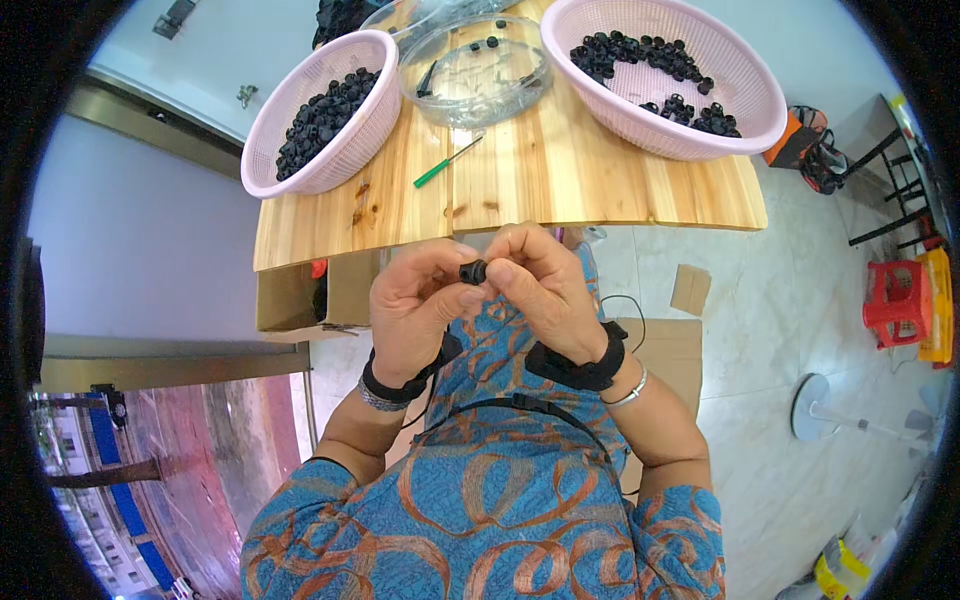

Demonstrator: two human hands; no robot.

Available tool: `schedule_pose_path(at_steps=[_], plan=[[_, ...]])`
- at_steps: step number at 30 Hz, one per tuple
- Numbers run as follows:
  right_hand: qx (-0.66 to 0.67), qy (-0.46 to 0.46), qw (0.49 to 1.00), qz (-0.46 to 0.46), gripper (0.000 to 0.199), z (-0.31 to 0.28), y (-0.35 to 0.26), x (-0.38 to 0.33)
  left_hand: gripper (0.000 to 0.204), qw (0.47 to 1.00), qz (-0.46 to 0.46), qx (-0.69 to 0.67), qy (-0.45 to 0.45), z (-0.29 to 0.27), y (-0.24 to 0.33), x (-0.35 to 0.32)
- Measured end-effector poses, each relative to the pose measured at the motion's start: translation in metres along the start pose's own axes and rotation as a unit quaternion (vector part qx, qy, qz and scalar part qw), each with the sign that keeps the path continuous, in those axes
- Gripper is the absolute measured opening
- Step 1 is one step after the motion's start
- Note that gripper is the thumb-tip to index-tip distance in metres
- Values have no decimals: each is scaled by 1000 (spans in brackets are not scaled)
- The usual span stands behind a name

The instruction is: Inspecting and sorting small black molded components from pink baskets into a clear bowl.

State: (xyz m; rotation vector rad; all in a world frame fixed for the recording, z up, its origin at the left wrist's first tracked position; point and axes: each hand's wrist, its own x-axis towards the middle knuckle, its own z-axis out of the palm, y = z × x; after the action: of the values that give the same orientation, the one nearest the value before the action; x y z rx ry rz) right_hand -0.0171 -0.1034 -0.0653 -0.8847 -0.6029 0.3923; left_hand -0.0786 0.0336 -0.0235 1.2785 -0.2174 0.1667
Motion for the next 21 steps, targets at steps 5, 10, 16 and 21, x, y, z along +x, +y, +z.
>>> schedule_pose_path(at_steps=[5,10,16,21], plan=[[-23,-7,1000,-3,33,5,9,-6,26,990,48,132,8,-4,-7,-1],[51,-37,998,31,47,9,8,-10,27,985,41,162,28,-2,-12,-7],[44,-9,998,-48,42,19,11,-18,27,987,66,143,25,2,-13,-12],[13,21,998,-59,37,22,13,-18,25,991,91,84,43,4,-21,-12]])
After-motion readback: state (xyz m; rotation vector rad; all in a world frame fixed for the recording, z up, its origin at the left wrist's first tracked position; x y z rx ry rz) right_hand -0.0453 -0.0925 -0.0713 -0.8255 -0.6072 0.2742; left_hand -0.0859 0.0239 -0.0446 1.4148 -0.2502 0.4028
